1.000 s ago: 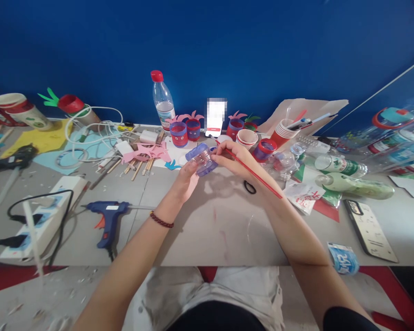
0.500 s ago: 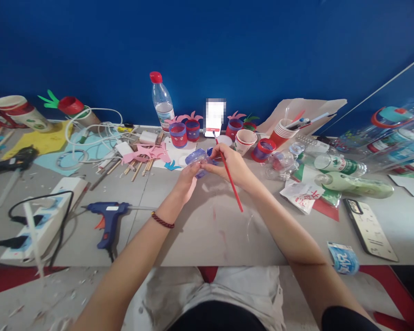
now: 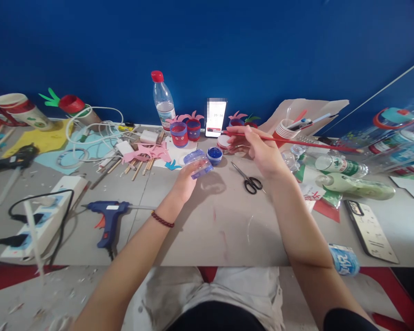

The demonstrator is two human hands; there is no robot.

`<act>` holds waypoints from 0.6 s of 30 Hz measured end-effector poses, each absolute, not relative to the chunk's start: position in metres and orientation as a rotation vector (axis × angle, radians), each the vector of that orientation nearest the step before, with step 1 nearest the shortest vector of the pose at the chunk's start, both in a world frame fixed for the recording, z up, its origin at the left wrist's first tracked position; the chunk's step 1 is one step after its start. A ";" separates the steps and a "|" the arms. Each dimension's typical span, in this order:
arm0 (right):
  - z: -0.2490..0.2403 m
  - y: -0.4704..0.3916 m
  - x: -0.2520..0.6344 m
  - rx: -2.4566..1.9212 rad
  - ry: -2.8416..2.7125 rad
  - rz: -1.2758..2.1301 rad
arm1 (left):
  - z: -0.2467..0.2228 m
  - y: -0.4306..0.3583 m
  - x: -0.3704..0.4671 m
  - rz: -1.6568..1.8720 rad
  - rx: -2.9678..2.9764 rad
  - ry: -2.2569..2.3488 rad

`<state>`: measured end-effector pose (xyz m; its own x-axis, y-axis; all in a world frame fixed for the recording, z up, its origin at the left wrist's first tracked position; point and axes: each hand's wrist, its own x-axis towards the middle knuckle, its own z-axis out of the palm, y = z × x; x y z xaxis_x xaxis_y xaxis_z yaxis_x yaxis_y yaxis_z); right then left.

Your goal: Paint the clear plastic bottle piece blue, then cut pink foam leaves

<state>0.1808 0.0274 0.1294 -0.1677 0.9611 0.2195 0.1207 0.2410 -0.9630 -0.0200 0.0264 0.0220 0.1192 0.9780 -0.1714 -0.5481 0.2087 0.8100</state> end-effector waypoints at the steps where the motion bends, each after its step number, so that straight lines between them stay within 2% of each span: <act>1: 0.132 0.026 0.183 -1.057 -1.525 1.079 | 0.021 0.027 -0.020 1.253 0.657 0.819; 18: 0.127 0.019 0.176 -1.081 -1.749 1.293 | 0.014 0.031 -0.017 1.294 0.565 1.037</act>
<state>0.1764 0.0185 0.1274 -0.4084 0.9112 0.0547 0.2146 0.1541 -0.9645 -0.0172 0.0305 0.0138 -0.0570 0.9518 -0.3013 -0.5016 0.2337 0.8330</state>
